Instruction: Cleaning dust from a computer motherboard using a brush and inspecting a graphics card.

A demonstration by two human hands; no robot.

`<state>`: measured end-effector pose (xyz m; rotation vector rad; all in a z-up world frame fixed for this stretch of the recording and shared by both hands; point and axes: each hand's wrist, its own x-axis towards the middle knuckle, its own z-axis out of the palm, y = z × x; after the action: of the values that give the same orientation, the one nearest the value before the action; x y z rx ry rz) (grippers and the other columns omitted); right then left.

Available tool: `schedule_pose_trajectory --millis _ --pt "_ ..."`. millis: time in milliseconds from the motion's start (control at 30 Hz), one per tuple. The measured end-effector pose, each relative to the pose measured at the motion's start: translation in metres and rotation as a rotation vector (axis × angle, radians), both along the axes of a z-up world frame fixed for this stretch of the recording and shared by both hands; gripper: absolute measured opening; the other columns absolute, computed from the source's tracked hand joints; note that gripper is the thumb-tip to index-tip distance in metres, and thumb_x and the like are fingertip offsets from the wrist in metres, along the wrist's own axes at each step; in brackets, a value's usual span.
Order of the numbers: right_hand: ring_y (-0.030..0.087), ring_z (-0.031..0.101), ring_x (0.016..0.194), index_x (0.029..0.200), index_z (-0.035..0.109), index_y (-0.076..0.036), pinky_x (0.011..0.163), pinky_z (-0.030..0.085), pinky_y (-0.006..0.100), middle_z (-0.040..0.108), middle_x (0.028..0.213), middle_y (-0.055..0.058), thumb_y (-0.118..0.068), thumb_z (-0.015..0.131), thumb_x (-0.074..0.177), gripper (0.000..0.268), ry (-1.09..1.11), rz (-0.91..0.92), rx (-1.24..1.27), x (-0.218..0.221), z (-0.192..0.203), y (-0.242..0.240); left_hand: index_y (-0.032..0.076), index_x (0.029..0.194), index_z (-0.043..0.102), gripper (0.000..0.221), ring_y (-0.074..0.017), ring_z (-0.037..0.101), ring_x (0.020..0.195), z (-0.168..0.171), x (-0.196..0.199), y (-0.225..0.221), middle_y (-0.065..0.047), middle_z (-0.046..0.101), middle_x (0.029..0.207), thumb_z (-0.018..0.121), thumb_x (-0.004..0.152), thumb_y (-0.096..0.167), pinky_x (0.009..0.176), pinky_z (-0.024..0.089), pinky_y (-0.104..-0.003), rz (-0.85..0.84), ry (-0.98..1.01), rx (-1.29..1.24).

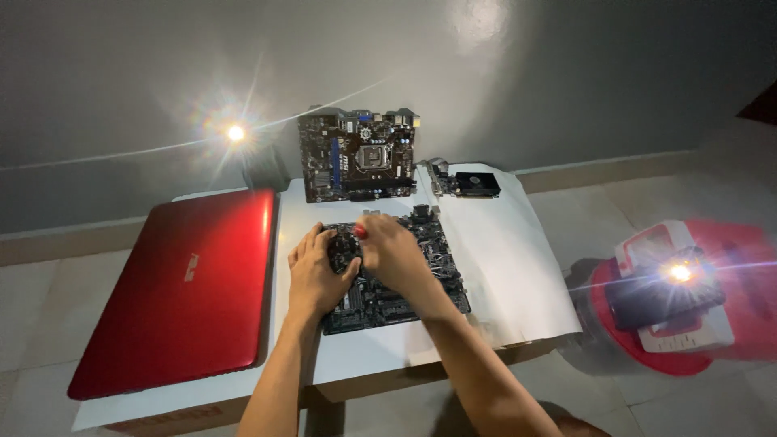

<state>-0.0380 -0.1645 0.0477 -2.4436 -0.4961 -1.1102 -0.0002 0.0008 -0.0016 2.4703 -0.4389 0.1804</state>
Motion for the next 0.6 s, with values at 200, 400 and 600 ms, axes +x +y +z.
schedule_pose_trajectory --millis 200,400,600 --pt "0.032 0.069 0.070 0.105 0.056 -0.005 0.060 0.057 0.042 0.062 0.077 0.014 -0.015 0.053 0.102 0.011 0.446 0.139 0.222 0.016 0.034 0.048 0.014 0.135 0.050 0.077 -0.0261 0.049 0.137 -0.043 0.017 -0.002 -0.010 0.055 0.145 0.082 0.070 0.042 0.112 0.029 -0.040 0.018 -0.189 0.015" --pt "0.029 0.070 0.063 0.097 0.061 0.002 0.063 0.059 0.039 0.070 0.073 0.019 -0.026 0.040 0.112 0.038 0.478 0.011 0.620 0.006 0.042 -0.008 0.007 0.142 0.043 0.084 -0.0296 0.051 0.139 -0.010 0.002 0.001 -0.017 0.056 0.147 0.081 0.079 0.046 0.116 0.029 -0.042 0.011 -0.064 -0.055" --pt "0.026 0.062 0.051 0.091 0.056 -0.006 0.054 0.053 0.037 0.061 0.059 0.013 -0.022 0.046 0.109 0.026 0.289 -0.194 0.542 0.000 0.023 -0.059 0.007 0.142 0.045 0.085 -0.0296 0.048 0.141 -0.004 0.001 0.002 -0.016 0.052 0.152 0.083 0.076 0.045 0.118 0.026 -0.042 -0.003 -0.001 -0.112"
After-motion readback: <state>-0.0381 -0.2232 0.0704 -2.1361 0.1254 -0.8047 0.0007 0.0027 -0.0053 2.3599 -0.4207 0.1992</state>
